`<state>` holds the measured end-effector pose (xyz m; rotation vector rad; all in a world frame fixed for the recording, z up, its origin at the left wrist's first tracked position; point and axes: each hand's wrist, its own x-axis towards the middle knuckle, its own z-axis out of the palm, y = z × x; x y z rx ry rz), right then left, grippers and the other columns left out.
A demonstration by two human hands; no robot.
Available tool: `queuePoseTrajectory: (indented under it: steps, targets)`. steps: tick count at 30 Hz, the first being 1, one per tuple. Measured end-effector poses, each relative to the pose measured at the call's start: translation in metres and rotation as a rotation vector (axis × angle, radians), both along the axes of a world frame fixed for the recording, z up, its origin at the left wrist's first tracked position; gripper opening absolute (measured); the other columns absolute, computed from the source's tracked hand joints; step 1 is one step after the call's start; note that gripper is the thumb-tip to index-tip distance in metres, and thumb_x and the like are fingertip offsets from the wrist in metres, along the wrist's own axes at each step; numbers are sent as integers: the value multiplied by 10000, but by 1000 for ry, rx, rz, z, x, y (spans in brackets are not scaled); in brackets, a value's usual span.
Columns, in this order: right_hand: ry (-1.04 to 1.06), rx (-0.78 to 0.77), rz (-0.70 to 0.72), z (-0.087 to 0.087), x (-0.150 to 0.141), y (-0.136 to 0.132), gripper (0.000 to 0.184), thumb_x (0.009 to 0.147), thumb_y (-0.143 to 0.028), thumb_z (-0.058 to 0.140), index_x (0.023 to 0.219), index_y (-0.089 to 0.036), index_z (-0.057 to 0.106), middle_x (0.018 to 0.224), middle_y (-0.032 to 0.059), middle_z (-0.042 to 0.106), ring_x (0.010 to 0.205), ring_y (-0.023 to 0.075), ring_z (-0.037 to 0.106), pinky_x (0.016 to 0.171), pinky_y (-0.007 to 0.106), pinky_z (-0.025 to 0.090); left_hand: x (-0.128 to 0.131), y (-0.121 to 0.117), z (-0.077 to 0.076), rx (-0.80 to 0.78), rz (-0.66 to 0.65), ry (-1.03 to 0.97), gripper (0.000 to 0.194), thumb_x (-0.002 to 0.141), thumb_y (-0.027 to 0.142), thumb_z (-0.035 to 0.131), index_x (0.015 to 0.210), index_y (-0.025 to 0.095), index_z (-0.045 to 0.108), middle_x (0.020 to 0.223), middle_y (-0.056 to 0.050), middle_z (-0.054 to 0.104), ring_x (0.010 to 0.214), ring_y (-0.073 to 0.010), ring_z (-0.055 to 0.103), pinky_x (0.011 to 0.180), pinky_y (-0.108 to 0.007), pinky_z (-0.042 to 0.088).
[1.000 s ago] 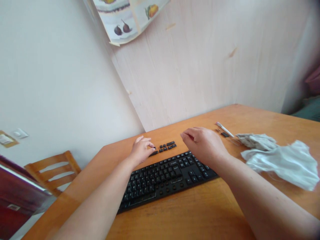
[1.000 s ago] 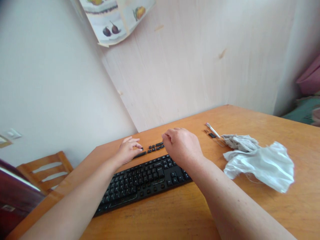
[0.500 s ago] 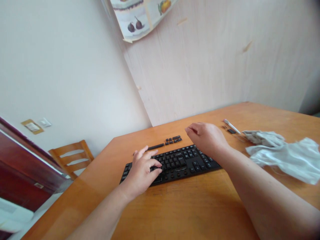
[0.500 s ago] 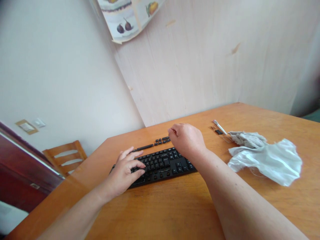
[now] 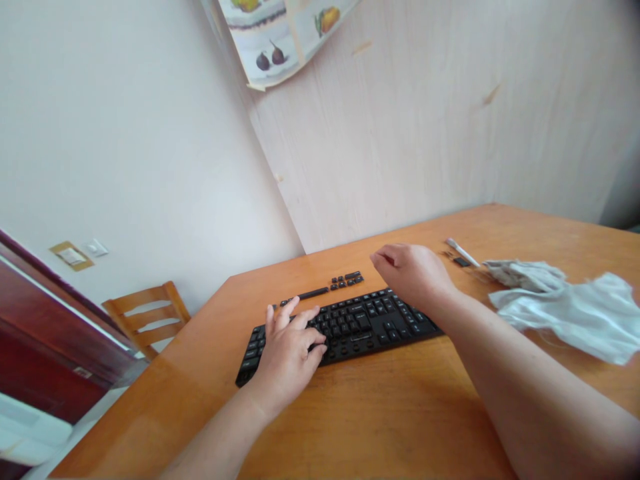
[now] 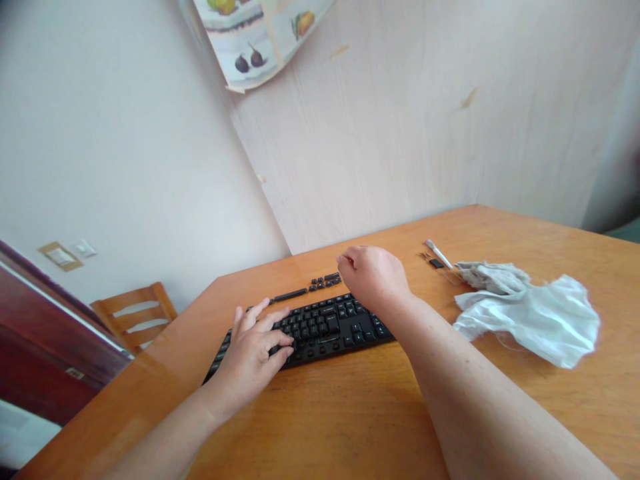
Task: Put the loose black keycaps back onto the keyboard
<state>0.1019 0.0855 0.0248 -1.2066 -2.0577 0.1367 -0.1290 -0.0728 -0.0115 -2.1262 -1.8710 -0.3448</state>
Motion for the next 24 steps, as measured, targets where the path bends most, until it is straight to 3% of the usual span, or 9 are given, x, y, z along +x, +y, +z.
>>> queuePoseTrajectory:
  steps: [13,20,24]
  targets:
    - [1,-9,5,0,0,0,393,944,-392,414,684,-207,643,735,69,680,683,181,558,567,301,252,24,-13,5,46,-82,144,243,900,222,541,972,299,759,1402,-6,588,1463,-370,265,1156,-740,-33]
    - [-3,-3,14,-1,-1,-2,392,943,-393,408,682,-208,636,714,61,670,670,176,547,567,303,244,33,-20,1,17,-110,132,313,934,399,540,1142,247,718,1412,-55,580,1457,-348,297,1199,-677,-19]
    - [-7,-3,14,-1,0,-1,394,942,-389,410,689,-209,652,715,64,667,662,173,544,566,302,250,31,-21,1,30,-100,107,345,913,460,563,1131,248,727,1401,-73,588,1450,-360,301,1190,-689,0]
